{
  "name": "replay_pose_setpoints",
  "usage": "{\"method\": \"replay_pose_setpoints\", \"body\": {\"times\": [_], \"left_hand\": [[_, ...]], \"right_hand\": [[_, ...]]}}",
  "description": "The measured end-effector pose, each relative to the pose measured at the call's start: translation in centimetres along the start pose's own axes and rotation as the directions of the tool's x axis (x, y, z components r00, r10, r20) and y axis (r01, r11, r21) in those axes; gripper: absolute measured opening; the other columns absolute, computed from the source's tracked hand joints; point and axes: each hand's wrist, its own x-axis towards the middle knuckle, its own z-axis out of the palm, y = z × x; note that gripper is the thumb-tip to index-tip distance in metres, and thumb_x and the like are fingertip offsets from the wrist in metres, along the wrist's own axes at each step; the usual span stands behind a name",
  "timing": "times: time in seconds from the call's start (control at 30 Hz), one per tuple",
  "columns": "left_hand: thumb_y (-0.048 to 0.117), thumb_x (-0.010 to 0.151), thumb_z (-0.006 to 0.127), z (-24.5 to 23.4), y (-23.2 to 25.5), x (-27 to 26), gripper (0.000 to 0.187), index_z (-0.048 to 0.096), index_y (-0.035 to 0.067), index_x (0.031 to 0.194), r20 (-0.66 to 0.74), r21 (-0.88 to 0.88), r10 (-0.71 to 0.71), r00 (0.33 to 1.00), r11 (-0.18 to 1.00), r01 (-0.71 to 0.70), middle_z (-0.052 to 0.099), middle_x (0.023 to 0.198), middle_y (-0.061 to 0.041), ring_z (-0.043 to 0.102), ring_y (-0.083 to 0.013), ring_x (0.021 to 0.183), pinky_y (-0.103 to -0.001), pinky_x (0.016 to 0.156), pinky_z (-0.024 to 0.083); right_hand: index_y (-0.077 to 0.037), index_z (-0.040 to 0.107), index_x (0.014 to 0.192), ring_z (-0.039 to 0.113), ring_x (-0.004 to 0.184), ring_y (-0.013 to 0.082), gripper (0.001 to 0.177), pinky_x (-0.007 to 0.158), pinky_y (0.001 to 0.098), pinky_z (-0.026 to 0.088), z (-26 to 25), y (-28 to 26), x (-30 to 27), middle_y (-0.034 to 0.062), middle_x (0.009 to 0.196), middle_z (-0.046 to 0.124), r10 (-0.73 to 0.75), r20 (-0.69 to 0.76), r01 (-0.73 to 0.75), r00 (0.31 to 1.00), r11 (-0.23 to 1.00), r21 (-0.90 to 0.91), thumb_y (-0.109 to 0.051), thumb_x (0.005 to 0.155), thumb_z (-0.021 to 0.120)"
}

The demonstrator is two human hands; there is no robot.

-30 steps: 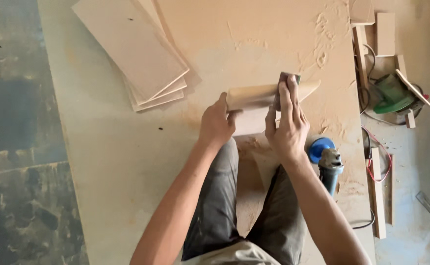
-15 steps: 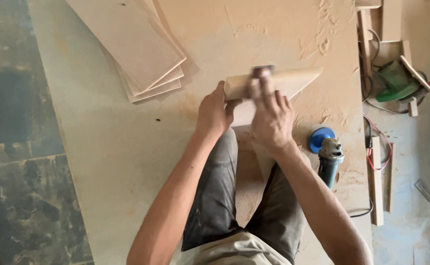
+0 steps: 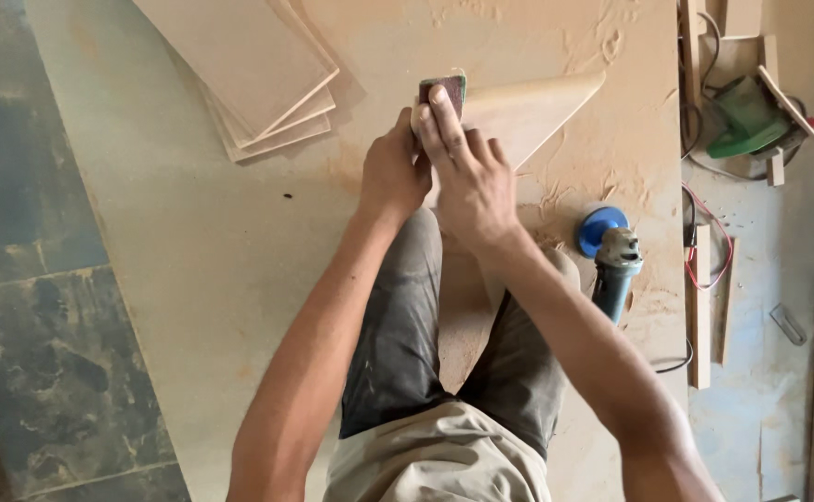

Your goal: The person sands the edges of a wooden board by hand using a piece of sandpaper.

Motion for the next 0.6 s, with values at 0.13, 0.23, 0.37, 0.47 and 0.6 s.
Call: {"method": "replay_pose_setpoints", "body": {"times": [0.13, 0.23, 0.37, 0.47, 0.6], "left_hand": [[0.017, 0.090, 0.076, 0.2, 0.1, 0.1, 0.057, 0.050, -0.009, 0.134, -0.029, 0.074, 0.012, 0.999, 0.997, -0.010, 0.073, 0.093, -0.025, 0.072, -0.0428, 0.089, -0.050, 0.075, 0.057], [0.008, 0.085, 0.070, -0.5, 0.3, 0.1, 0.057, 0.050, -0.008, 0.136, -0.022, 0.018, 0.011, 1.000, 1.000, -0.010, 0.073, 0.092, -0.025, 0.072, -0.0431, 0.087, -0.049, 0.073, 0.057], [0.008, 0.087, 0.072, -0.5, 0.4, 0.1, 0.038, 0.058, -0.005, 0.120, 0.053, 0.065, -0.022, 0.998, 0.998, 0.018, 0.076, 0.093, -0.021, 0.072, -0.0415, 0.092, -0.049, 0.076, 0.056], [0.019, 0.090, 0.081, -0.3, 0.3, -0.1, 0.051, 0.055, -0.007, 0.125, -0.029, 0.065, 0.016, 0.999, 0.998, -0.014, 0.072, 0.090, -0.024, 0.071, -0.0430, 0.088, -0.050, 0.071, 0.055], [0.017, 0.093, 0.079, 0.7, -0.5, -0.2, 0.047, 0.057, -0.007, 0.127, -0.047, 0.004, 0.043, 0.998, 0.999, -0.043, 0.075, 0.089, -0.021, 0.072, -0.0413, 0.085, -0.047, 0.070, 0.055]], "right_hand": [[-0.006, 0.038, 0.162, 0.065, 0.114, 0.0358, 0.078, 0.091, 0.0473, 0.057, -1.1, 3.1, -0.6, 0.0198, 0.165, 0.039, 0.038, -0.061, -0.044, 0.997, 0.994, -0.104, 0.006, 0.088, 0.060], [-0.003, 0.038, 0.161, 0.065, 0.107, 0.0376, 0.084, 0.088, 0.0478, 0.057, 1.7, 0.5, -0.6, 0.0230, 0.161, 0.042, 0.154, 0.023, -0.154, 0.988, 0.987, 0.038, 0.008, 0.080, 0.059], [-0.011, 0.037, 0.164, 0.066, 0.114, 0.0341, 0.082, 0.093, 0.0432, 0.059, 2.4, 1.6, -1.1, 0.0141, 0.162, 0.041, 0.050, 0.051, -0.043, 0.997, 0.991, -0.127, 0.011, 0.087, 0.058], [0.001, 0.026, 0.161, 0.065, 0.114, 0.0366, 0.079, 0.097, 0.0452, 0.059, -1.5, 4.6, -1.5, 0.0230, 0.163, 0.030, 0.109, -0.117, -0.127, 0.987, 0.979, -0.161, 0.007, 0.089, 0.057], [-0.007, 0.029, 0.165, 0.071, 0.116, 0.0304, 0.082, 0.091, 0.0388, 0.064, -1.9, -1.3, 0.1, 0.0154, 0.170, 0.034, 0.196, -0.083, -0.178, 0.977, 0.965, 0.194, 0.011, 0.089, 0.051]]}}
